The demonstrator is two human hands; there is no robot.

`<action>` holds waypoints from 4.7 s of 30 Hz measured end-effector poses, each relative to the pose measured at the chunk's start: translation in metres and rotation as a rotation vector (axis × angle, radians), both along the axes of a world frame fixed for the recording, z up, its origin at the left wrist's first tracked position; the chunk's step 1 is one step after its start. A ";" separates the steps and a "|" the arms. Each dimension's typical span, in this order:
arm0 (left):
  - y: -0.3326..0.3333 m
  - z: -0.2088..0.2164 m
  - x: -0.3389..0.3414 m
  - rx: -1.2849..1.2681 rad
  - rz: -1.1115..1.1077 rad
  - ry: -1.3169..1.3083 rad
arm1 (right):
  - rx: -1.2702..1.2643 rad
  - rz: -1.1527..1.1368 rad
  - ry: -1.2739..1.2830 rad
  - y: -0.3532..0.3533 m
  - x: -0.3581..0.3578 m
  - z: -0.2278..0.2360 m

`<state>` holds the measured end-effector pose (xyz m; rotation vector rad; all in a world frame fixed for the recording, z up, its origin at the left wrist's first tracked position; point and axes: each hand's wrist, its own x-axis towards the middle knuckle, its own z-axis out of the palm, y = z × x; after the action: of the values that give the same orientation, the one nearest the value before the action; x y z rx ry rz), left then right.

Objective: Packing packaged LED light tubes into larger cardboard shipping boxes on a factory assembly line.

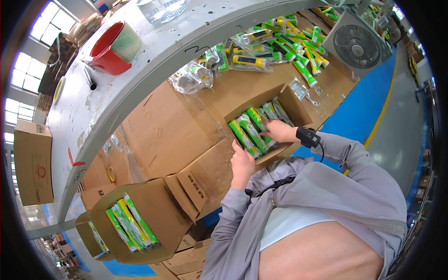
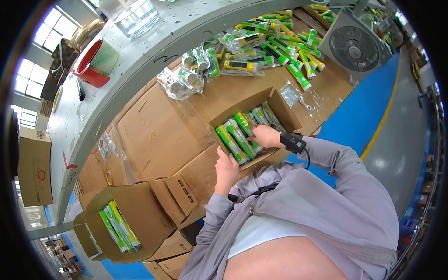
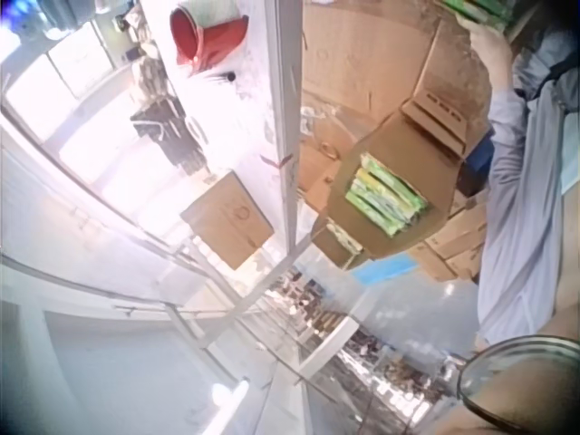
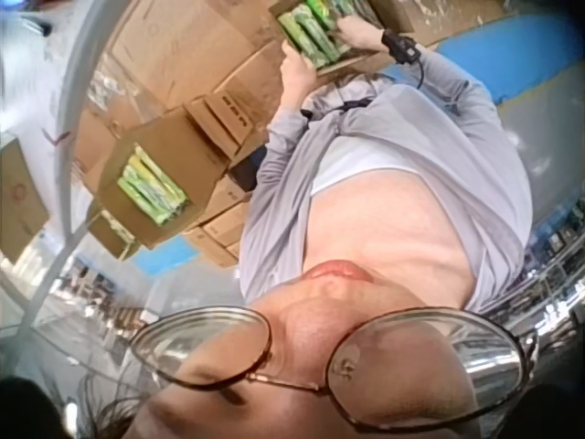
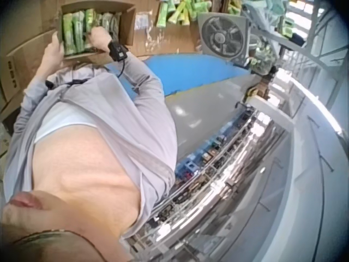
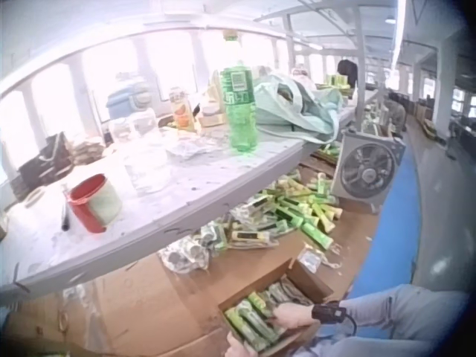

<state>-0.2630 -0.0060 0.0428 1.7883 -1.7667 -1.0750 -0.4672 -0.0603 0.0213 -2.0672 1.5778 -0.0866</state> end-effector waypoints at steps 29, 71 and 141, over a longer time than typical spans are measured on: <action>0.004 0.018 -0.010 0.116 0.227 0.009 | -0.147 -0.036 0.007 -0.310 -0.140 -0.147; 0.009 -0.008 -0.005 -0.072 0.174 -0.005 | -0.400 1.116 0.004 -0.077 -0.070 0.030; -0.028 0.085 -0.041 -0.326 0.190 0.355 | 0.622 0.082 -0.855 -0.093 -0.074 0.168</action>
<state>-0.3036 -0.0339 0.1277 1.4327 -1.4323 -0.9010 -0.5408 -0.1533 0.1888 -1.3186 0.8364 -0.3481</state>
